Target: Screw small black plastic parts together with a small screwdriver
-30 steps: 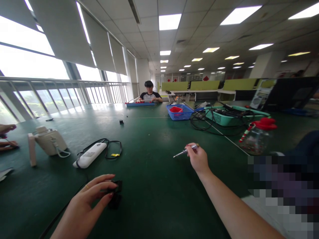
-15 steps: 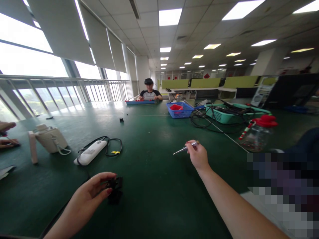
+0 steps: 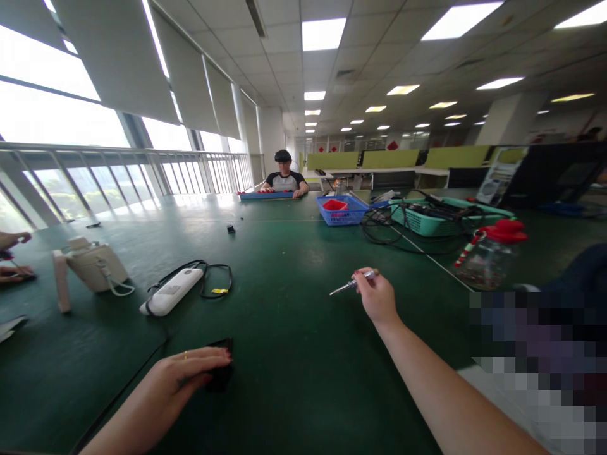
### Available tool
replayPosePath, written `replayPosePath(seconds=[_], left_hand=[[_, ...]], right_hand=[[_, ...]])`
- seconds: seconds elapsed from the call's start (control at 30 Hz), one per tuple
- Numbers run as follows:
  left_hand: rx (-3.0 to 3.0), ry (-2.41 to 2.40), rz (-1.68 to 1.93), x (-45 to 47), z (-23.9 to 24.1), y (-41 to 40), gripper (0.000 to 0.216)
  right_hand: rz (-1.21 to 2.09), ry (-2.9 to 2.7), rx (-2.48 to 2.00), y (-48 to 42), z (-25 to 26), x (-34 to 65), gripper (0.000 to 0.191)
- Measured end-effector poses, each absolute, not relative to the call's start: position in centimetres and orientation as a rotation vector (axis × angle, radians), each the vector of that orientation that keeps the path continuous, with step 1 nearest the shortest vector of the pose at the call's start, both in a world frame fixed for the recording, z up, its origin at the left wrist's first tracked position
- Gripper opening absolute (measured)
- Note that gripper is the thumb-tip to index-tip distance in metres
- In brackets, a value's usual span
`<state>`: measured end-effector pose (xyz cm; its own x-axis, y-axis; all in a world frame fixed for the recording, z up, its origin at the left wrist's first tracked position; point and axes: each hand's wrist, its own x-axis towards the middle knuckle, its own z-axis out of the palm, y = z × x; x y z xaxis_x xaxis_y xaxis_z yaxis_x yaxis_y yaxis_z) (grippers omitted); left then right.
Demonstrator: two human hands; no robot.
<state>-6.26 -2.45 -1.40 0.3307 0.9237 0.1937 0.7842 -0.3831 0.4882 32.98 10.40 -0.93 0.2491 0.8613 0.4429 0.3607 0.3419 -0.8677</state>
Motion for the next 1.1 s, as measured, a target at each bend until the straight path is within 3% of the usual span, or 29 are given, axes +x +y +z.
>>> replayPosePath(seconds=[0.53,0.9,1.1], left_hand=[[2.389,1.531,0.544,-6.7,-2.1,-2.8,0.029],[2.387,1.81,0.699,-8.1,-3.7,0.9,0.047],[2.312,1.868,0.629,-7.8,-5.4,1.5,0.038]], right_hand=[[0.528,-1.34,-1.233,10.5,-1.1,33.0,0.038],[0.574,-1.325,-1.225,10.5,-1.2,33.1,0.03],[0.598,-1.323,-1.218,10.4,-1.0,33.1,0.028]])
